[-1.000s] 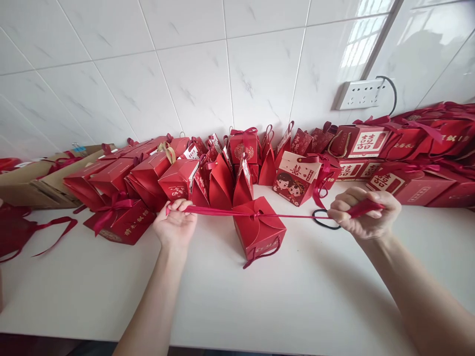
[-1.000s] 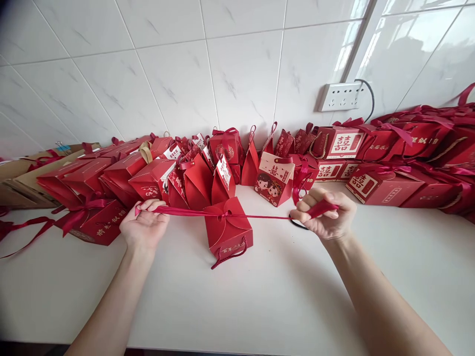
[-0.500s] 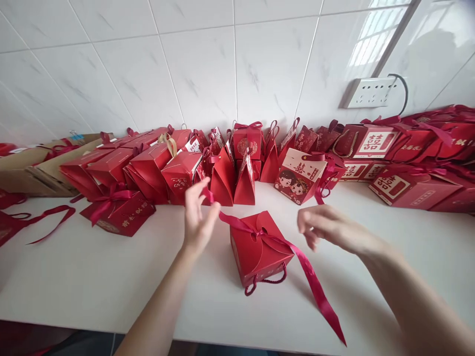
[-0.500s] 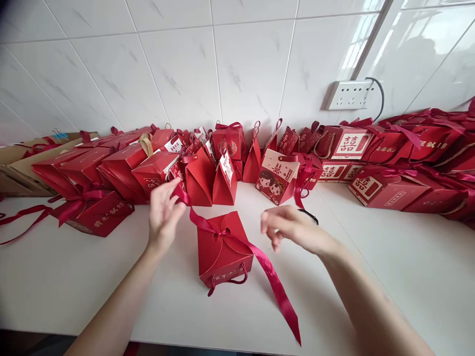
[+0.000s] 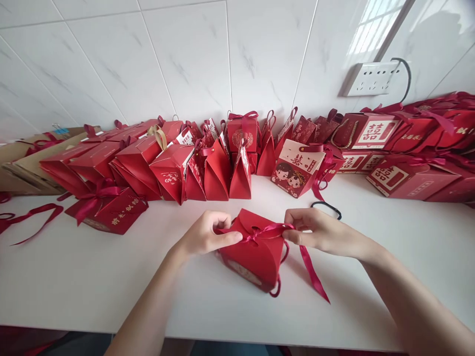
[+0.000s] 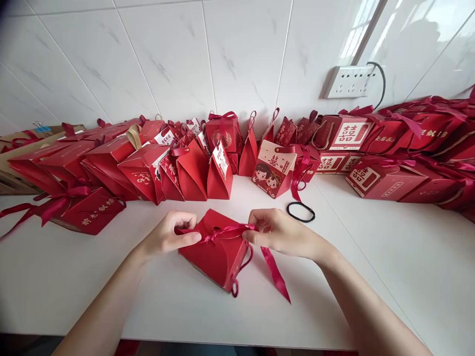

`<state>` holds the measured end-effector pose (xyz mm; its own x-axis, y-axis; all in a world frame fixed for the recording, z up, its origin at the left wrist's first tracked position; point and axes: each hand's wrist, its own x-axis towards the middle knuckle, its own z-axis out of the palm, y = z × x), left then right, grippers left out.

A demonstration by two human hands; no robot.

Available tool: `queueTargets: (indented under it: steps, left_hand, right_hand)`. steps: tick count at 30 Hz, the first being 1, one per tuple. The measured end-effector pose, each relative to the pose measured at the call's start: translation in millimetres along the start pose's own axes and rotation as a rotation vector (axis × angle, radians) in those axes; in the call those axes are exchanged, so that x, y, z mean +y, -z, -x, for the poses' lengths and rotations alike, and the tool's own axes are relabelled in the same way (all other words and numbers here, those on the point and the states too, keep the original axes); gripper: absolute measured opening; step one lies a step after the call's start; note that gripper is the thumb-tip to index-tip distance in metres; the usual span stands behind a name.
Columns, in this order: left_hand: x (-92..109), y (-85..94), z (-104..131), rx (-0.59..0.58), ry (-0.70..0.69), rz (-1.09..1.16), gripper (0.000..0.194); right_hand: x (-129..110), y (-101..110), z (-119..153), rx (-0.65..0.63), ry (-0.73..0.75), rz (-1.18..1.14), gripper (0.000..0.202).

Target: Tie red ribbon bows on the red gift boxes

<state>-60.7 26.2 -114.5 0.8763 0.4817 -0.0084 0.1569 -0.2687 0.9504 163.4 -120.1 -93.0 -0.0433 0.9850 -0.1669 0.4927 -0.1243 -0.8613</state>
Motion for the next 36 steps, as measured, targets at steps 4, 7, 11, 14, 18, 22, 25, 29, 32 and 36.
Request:
queueTargets:
  steps: [4,7,11,14,18,22,25,29,32,36]
  left_hand:
    - [1,2.9,2,-0.235,0.098,0.173,0.036]
    - [2,6.4,2,-0.257,0.098,0.186,0.034]
    - [3,14.0,2,-0.221,0.089,0.131,0.037]
    - [3,19.6,4,-0.233,0.082,0.193,0.033]
    - [2,22.7,6,-0.300,0.123,0.262,0.033]
    - [2,19.2,6,-0.384,0.128,0.287,0.046]
    - [6,14.0,4,-0.367,0.145,0.296,0.041]
    - [8,9.0,3,-0.363,0.169,0.321,0.036]
    - [6,8.4,2,-0.369,0.176,0.343,0.038]
    - [3,9.2,1,-0.376,0.187,0.349,0.042]
  right_hand:
    - [1,1,-3,0.045,0.018,0.002,0.036]
    - [1,6,-1,-0.048,-0.001,-0.051,0.042]
    - [1,15,4,-0.231,-0.009,-0.147,0.043]
    - [4,18,6,-0.400,0.030,-0.263,0.043]
    - [7,14,3,-0.649,0.078,-0.388,0.046]
    - [8,10,0,-0.728,0.106,-0.475,0.045]
    - [11,8,0,-0.750,0.147,-0.569,0.043]
    - [15,10,-1,-0.778,0.261,-0.693,0.043]
    - [13,10,0,-0.764,0.237,-0.651,0.047]
    - [12,3,-3,-0.640,0.173,-0.534,0.051]
